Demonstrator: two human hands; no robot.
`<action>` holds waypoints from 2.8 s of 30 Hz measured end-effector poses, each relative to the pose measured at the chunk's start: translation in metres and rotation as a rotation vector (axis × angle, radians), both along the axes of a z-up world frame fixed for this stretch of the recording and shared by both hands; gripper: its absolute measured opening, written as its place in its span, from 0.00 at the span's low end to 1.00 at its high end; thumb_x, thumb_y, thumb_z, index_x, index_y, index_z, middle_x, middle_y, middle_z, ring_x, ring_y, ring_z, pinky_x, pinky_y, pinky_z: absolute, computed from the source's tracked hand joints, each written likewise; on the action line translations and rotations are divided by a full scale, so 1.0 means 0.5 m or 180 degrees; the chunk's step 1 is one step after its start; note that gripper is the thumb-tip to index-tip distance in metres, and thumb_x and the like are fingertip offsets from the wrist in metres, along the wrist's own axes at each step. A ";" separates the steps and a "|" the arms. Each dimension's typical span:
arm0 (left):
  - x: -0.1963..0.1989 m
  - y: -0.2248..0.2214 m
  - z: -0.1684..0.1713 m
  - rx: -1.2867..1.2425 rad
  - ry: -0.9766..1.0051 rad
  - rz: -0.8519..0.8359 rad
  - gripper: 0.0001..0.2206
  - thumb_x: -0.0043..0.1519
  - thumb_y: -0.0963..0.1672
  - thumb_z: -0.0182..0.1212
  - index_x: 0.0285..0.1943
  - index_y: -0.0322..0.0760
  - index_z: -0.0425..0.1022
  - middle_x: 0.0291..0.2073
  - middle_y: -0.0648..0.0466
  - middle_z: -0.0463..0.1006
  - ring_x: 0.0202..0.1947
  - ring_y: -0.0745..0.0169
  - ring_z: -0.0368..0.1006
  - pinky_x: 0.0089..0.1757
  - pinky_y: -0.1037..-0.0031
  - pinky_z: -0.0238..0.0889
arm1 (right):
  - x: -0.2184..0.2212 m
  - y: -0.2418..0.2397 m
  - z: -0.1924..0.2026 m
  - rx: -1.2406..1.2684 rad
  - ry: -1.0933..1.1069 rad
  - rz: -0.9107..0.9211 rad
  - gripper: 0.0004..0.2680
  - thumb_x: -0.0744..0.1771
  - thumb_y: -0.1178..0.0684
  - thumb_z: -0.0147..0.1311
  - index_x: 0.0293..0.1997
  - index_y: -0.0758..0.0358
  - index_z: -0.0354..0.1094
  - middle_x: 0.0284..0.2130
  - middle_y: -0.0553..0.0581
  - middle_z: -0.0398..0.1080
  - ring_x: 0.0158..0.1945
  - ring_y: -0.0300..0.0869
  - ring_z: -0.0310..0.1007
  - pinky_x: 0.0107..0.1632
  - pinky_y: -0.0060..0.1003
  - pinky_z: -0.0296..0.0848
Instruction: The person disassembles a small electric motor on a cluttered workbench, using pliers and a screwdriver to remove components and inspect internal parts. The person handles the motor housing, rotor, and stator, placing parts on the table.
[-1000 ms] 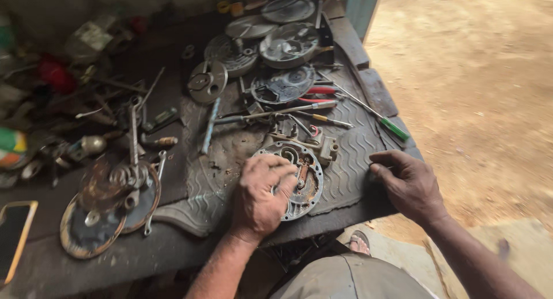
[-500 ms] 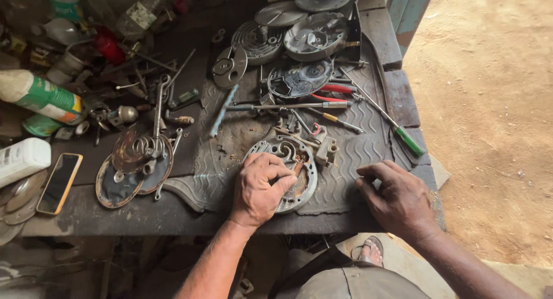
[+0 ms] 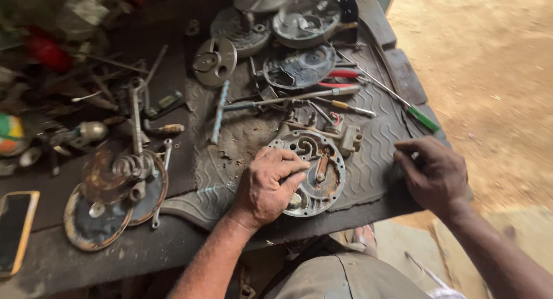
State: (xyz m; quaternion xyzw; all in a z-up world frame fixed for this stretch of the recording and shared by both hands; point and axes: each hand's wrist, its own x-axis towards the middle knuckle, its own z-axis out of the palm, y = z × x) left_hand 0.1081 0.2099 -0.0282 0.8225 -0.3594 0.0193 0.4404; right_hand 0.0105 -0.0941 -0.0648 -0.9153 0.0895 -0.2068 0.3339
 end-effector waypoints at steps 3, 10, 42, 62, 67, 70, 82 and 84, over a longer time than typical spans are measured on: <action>0.013 0.002 0.007 0.0060 -0.0060 -0.0311 0.09 0.59 0.45 0.67 0.46 0.40 0.84 0.43 0.54 0.80 0.47 0.53 0.75 0.49 0.66 0.69 | -0.003 0.005 -0.004 -0.0222 -0.0130 -0.0079 0.05 0.66 0.57 0.63 0.45 0.60 0.76 0.35 0.56 0.75 0.33 0.41 0.76 0.37 0.34 0.72; 0.004 -0.029 0.013 0.0571 -0.0473 -0.0360 0.11 0.55 0.49 0.69 0.44 0.47 0.86 0.39 0.60 0.76 0.45 0.59 0.70 0.49 0.62 0.55 | 0.004 0.010 0.003 -0.0423 -0.0072 -0.0122 0.05 0.66 0.57 0.63 0.44 0.61 0.76 0.34 0.56 0.75 0.34 0.43 0.76 0.38 0.35 0.72; -0.050 -0.102 -0.105 -0.0656 0.0616 0.2186 0.19 0.58 0.41 0.61 0.59 0.32 0.75 0.52 0.44 0.77 0.56 0.46 0.71 0.58 0.61 0.61 | 0.018 -0.015 0.002 0.0550 0.0206 -0.0068 0.07 0.63 0.56 0.62 0.42 0.62 0.76 0.29 0.56 0.74 0.26 0.40 0.73 0.30 0.35 0.71; -0.059 -0.138 0.005 0.0440 -0.0547 0.0391 0.27 0.53 0.52 0.69 0.59 0.37 0.75 0.64 0.43 0.69 0.66 0.40 0.61 0.62 0.53 0.53 | 0.115 -0.110 0.065 -0.0937 0.1596 -0.0313 0.09 0.72 0.47 0.45 0.48 0.55 0.71 0.27 0.58 0.73 0.30 0.50 0.73 0.36 0.48 0.73; -0.061 -0.139 -0.009 0.0694 -0.0580 0.0436 0.36 0.52 0.57 0.70 0.66 0.35 0.70 0.67 0.40 0.64 0.69 0.38 0.56 0.64 0.49 0.48 | -0.040 -0.131 0.149 -0.0346 0.1625 -0.0742 0.11 0.70 0.52 0.55 0.58 0.53 0.76 0.24 0.63 0.73 0.24 0.48 0.70 0.29 0.41 0.67; -0.053 -0.138 -0.013 0.0734 -0.0589 0.0270 0.48 0.45 0.64 0.70 0.68 0.32 0.66 0.68 0.40 0.61 0.69 0.38 0.52 0.64 0.47 0.44 | -0.178 -0.141 0.185 0.0262 0.0775 -0.0238 0.08 0.65 0.58 0.59 0.49 0.61 0.76 0.32 0.56 0.81 0.30 0.39 0.76 0.34 0.34 0.72; -0.008 -0.124 -0.039 0.0820 -0.0607 -0.0182 0.53 0.40 0.67 0.67 0.67 0.27 0.65 0.69 0.42 0.60 0.69 0.44 0.51 0.63 0.51 0.41 | -0.243 0.021 0.300 -0.1756 0.2318 -0.0679 0.10 0.65 0.44 0.64 0.50 0.39 0.80 0.26 0.46 0.75 0.25 0.36 0.74 0.31 0.34 0.75; -0.009 -0.123 -0.048 0.0718 -0.0672 -0.0160 0.53 0.41 0.67 0.66 0.67 0.27 0.65 0.69 0.41 0.60 0.69 0.43 0.51 0.62 0.50 0.41 | -0.217 0.052 0.324 -0.1839 0.2223 -0.0569 0.10 0.65 0.43 0.62 0.50 0.38 0.80 0.26 0.45 0.75 0.24 0.36 0.73 0.31 0.34 0.73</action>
